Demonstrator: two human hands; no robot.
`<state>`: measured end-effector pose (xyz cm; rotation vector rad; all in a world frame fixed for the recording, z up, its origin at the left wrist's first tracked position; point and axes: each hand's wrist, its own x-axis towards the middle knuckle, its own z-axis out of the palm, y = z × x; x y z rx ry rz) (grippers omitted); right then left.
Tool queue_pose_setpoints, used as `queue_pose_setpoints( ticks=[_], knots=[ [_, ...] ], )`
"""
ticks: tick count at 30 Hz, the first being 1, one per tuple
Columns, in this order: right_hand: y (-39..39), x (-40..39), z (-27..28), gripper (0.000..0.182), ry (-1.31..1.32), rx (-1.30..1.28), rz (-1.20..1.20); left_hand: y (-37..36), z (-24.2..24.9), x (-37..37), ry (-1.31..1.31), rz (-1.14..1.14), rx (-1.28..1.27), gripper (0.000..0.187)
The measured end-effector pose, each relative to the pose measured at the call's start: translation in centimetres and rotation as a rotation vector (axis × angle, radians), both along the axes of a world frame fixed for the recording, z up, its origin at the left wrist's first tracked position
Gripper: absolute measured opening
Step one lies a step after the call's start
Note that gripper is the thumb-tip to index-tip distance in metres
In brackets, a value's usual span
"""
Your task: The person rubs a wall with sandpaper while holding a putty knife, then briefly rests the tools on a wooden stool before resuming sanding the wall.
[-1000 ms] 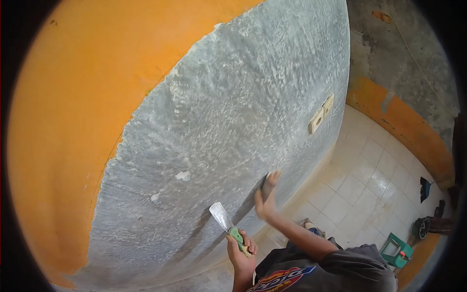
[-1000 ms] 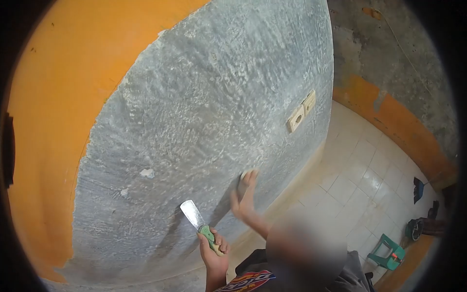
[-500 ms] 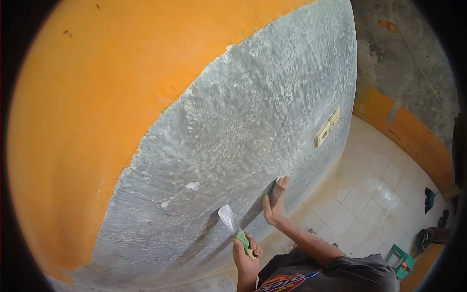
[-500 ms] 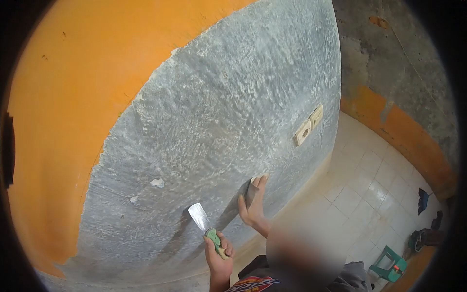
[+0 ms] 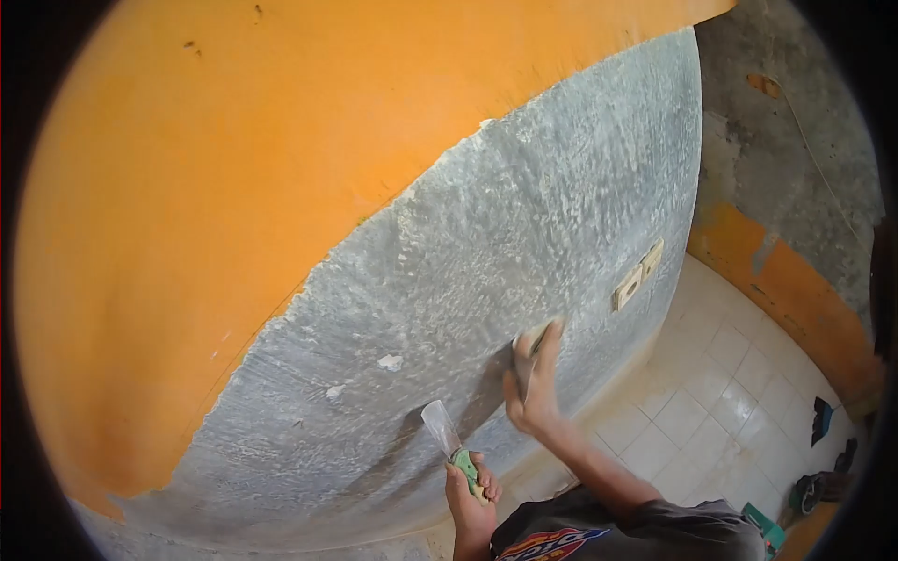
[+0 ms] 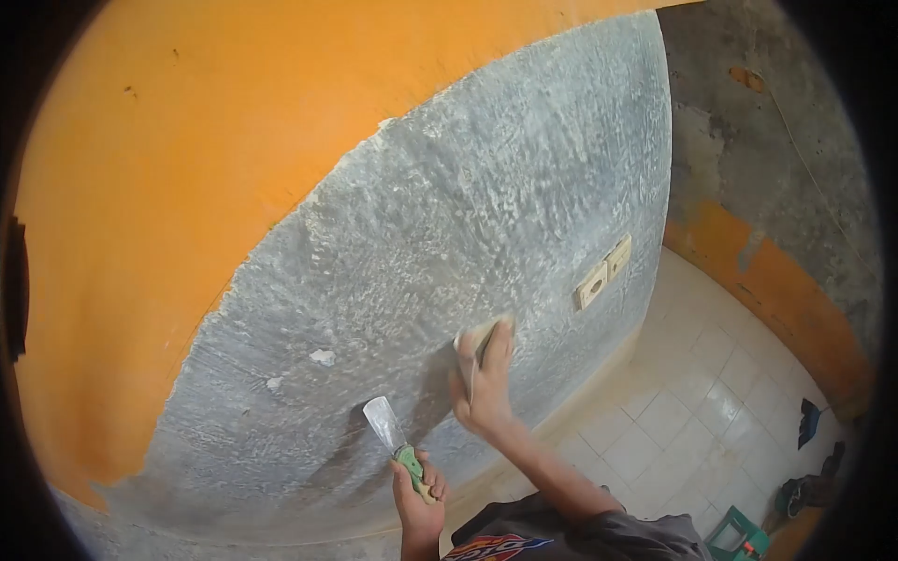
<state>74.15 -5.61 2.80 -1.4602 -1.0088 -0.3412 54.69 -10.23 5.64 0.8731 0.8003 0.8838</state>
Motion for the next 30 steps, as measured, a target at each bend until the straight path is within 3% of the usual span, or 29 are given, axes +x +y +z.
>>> queue_pose_setpoints(
  ticks=[4, 7, 12, 15, 20, 23, 26, 29, 30],
  knots=[
    [-0.2, 5.3, 10.0, 0.061, -0.058, 0.051, -0.09, 0.0, 0.0, -0.8, 0.0, 0.015, 0.017, 0.051],
    [-0.5, 5.5, 12.8, 0.057, -0.108, -0.054, -0.102, 0.2, -0.2, -1.2, -0.003, 0.025, 0.015, 0.051],
    [-0.1, -3.5, -0.1, 0.057, -0.123, -0.198, 0.105, 0.3, -0.3, -1.0, -0.005, 0.028, -0.001, 0.052],
    [0.5, -4.4, 0.0, 0.055, -0.091, -0.197, 0.072, -0.1, 0.2, -0.9, -0.049, 0.024, -0.013, 0.052],
    [1.3, -0.6, 12.3, 0.053, -0.209, -0.034, -0.051, -0.1, 0.6, -1.7, -0.083, 0.062, -0.009, 0.061],
    [1.4, -3.3, 11.1, 0.051, -0.301, -0.132, 0.018, -0.2, 0.7, -2.3, -0.105, 0.083, -0.01, 0.061],
    [1.6, -7.7, 1.8, 0.048, -0.376, -0.236, 0.145, -0.3, 0.7, -2.9, -0.144, 0.114, -0.019, 0.06],
    [1.9, -8.4, 1.8, 0.048, -0.34, -0.251, 0.126, -0.1, 0.5, -3.8, -0.152, 0.13, -0.024, 0.061],
    [2.4, -7.9, 4.2, 0.047, -0.362, -0.194, 0.072, -0.1, 0.4, -4.2, -0.16, 0.132, -0.026, 0.061]
  ],
)
